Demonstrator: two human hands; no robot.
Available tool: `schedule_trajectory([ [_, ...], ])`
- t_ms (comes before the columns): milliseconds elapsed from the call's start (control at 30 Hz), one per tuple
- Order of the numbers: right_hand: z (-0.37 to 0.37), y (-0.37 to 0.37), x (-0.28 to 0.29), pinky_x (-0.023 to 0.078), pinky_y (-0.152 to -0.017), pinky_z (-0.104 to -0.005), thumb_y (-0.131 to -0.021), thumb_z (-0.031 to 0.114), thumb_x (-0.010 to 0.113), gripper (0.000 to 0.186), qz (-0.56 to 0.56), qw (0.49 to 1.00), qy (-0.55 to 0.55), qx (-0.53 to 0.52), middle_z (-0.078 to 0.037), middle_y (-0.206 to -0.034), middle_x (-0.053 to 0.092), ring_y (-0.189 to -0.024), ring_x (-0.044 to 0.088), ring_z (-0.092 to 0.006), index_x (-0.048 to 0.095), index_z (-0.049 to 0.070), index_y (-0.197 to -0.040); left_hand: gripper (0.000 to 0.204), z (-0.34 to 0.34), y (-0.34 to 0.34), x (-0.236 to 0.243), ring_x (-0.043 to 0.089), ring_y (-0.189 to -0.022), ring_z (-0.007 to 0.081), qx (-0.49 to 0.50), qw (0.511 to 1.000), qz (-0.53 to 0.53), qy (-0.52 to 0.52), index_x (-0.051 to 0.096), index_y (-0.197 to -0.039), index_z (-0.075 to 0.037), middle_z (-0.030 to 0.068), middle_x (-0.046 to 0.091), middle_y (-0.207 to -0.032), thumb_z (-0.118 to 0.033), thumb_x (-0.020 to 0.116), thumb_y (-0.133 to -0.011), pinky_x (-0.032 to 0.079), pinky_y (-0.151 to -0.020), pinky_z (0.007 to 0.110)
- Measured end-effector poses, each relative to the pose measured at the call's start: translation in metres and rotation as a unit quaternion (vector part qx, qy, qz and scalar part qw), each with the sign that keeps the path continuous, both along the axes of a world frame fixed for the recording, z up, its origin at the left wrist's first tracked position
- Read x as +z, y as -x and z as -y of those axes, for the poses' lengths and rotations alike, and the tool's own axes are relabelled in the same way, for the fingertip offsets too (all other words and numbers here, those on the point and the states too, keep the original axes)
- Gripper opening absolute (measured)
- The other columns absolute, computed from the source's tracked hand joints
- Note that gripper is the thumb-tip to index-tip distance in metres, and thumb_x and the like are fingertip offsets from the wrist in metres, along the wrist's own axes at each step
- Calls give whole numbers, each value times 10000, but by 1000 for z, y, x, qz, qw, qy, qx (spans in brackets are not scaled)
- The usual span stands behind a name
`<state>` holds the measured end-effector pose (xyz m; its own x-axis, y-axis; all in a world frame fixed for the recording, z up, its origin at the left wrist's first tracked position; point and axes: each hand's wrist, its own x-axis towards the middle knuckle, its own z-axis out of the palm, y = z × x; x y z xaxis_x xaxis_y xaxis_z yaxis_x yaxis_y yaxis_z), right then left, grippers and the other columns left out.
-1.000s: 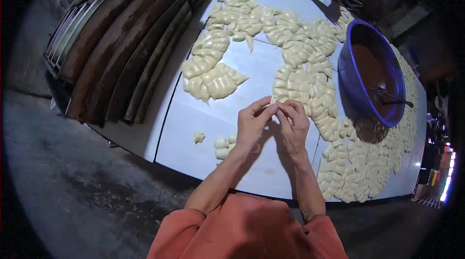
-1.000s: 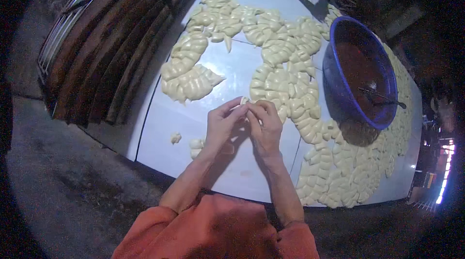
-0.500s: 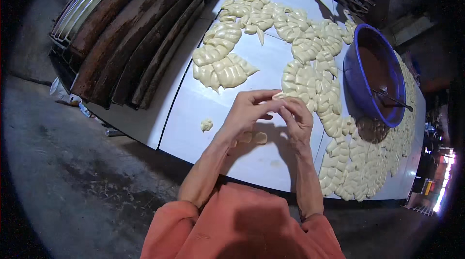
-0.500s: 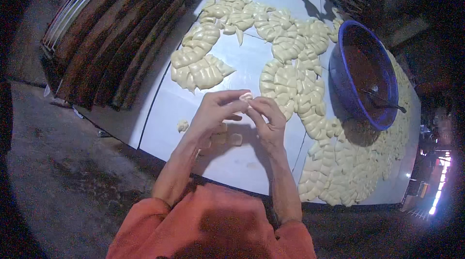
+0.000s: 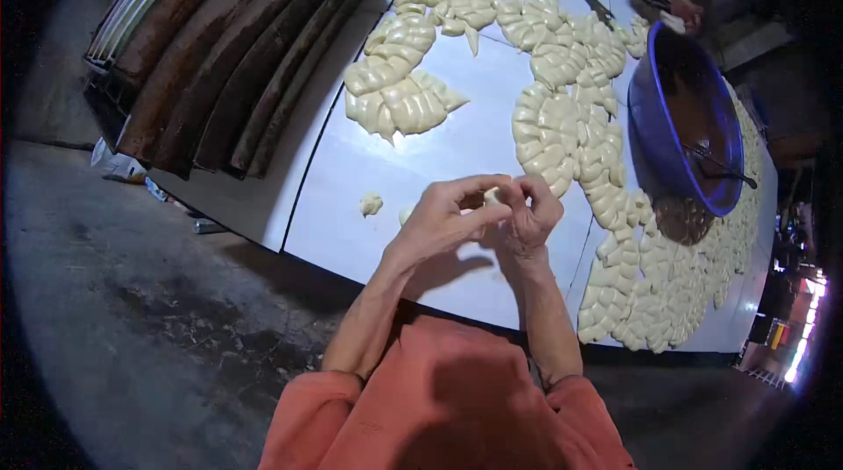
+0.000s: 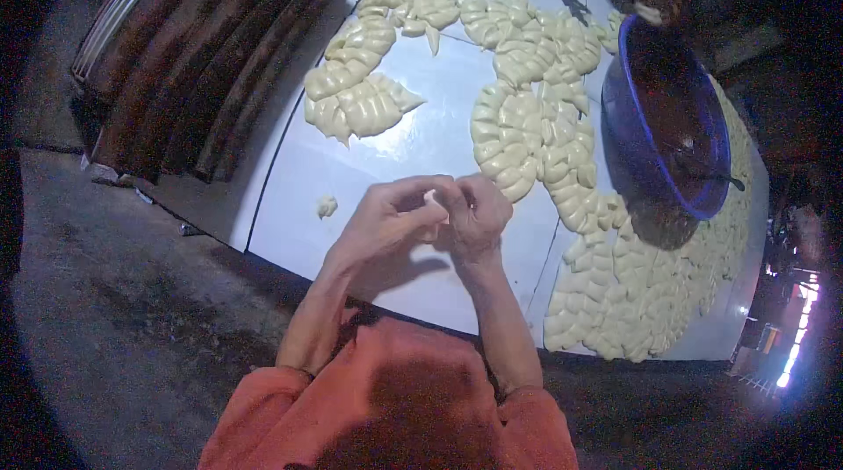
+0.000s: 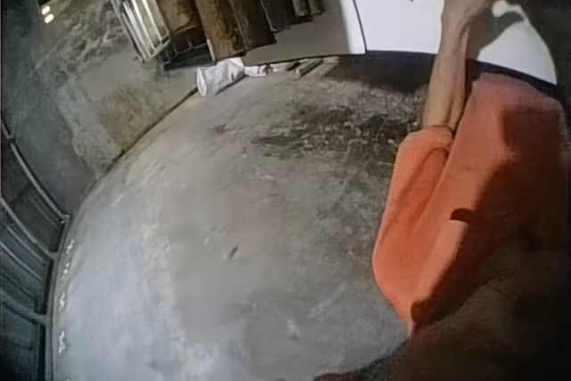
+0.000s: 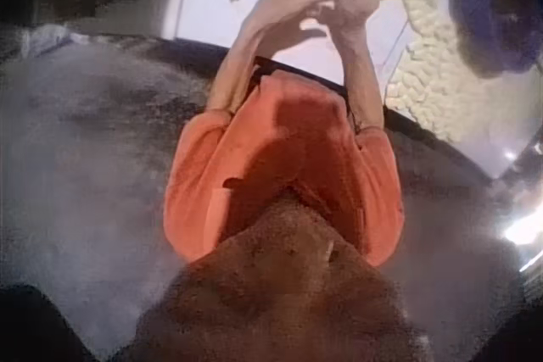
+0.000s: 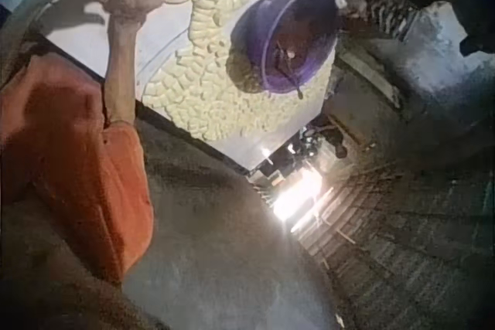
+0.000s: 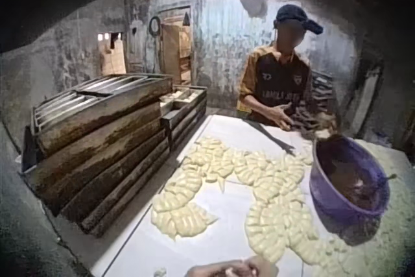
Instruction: The person shapes dough by hand on a table, occasionally adding filling from a bowl, and places the dough pieces into metal pans.
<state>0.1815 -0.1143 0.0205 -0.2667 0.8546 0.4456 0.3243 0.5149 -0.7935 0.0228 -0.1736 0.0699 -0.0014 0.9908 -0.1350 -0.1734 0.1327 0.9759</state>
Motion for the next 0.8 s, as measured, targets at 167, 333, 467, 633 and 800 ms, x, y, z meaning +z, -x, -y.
schedule_trajectory([
  [167, 16, 6, 51, 541, -821, -345, -926, 159, 703, 306, 19, 995, 89, 44, -184, -1076, 676, -919, 671, -260, 646, -6, -1177, 265, 2, 4, -4, 644, -815, 94, 53, 990, 18, 131, 712, -1154, 4, 52, 718, -946, -180, 644, -975, 517, -678, 243],
  [333, 20, -19, 33, 545, -815, -340, -901, 102, 702, 283, 37, 982, 128, 132, -162, -1078, 689, -921, 674, -255, 671, -10, -1158, 428, 12, 9, -7, 666, -802, 159, 52, 978, -183, 88, 612, -1329, -12, 100, 727, -937, -265, 637, -986, 544, -734, 280],
  [467, 14, -16, 28, 535, -844, -359, -907, 169, 687, 327, 126, 925, 326, 150, -169, -1111, 681, -955, 670, -295, 659, -8, -1181, 666, 33, 42, -17, 634, -1055, 350, 20, 896, -421, -138, 531, -1394, -26, 188, 667, -1193, -344, 760, -855, 465, -940, 433],
  [633, 21, -7, 32, 521, -854, -385, -832, 128, 741, 464, 198, 949, 130, 208, -162, -1189, 635, -997, 627, -313, 594, 0, -1253, 672, 34, 47, -29, 569, -1156, 348, -61, 859, -488, -139, 569, -1323, -50, 150, 614, -1254, -324, 802, -756, 409, -1010, 458],
  [800, 11, 0, 21, 521, -751, -321, -810, 94, 761, 403, 182, 941, 180, 223, -133, -1125, 625, -865, 618, -243, 623, -18, -1171, 476, 34, 37, -42, 594, -1056, 301, -59, 850, -511, -113, 612, -1208, -56, 120, 632, -1110, -264, 755, -805, 414, -950, 447],
])
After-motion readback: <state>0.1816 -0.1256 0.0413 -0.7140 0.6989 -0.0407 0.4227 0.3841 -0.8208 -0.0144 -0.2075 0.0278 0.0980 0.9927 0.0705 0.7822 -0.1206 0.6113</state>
